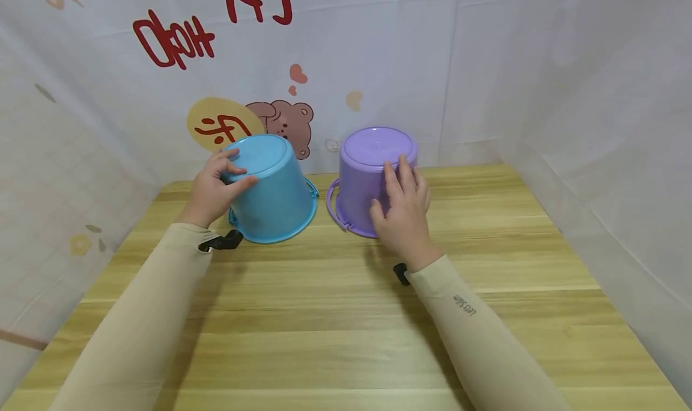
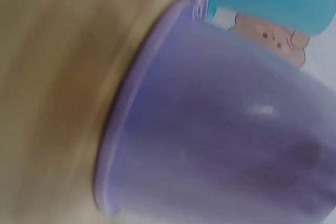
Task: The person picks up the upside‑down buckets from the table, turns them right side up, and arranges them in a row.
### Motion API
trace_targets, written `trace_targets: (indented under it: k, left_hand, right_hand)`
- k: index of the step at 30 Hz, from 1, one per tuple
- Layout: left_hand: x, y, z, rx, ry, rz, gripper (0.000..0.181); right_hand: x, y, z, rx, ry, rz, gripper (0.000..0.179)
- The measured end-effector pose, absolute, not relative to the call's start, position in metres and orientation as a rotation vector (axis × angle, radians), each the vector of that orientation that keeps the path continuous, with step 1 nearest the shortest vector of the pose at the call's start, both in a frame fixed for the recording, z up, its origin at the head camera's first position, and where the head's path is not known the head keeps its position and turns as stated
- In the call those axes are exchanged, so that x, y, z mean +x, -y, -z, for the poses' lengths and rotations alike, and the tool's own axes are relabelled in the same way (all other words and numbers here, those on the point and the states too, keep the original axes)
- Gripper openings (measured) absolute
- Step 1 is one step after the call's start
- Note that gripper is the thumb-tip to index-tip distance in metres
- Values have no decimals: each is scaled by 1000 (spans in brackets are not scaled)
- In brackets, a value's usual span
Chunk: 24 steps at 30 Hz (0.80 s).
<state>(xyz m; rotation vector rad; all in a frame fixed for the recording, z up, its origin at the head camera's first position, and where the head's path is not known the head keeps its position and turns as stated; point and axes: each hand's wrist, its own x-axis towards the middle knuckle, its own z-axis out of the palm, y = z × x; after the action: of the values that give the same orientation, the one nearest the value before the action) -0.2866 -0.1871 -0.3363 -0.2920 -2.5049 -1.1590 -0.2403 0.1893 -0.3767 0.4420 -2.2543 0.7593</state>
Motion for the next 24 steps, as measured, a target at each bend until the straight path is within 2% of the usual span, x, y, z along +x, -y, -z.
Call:
trace_targets:
  k: [7,9,13,17,19,21,24]
  left_hand:
    - [-269,177,332,-273,2541,1123,37]
    - [-263,167,332,-284,2584,1010,42]
    - [-283,124,334,-464,2622,917,58]
    - [-305,90,340,-611,2581,1000,60]
    - [-306,75,340,-675,2543,1052,59]
    - [-294,61,333,-748,2460,1126,57]
    - [-243,47,299,-974,2096,1523,49]
  right_hand:
    - [-237,-198,372,470,2296,-531,55]
    - [-235,-195,371,465,2277,-488,52]
    - [-219,-210,368,297,2269,-365,53]
    - [-202,-225,371,137,2302,-299,57]
    - [-192,-233,372,83,2326,-272,59]
    - [-182,-239,372,42,2350,-251,61]
    - [-170,-239,370,27,2316,-249,64]
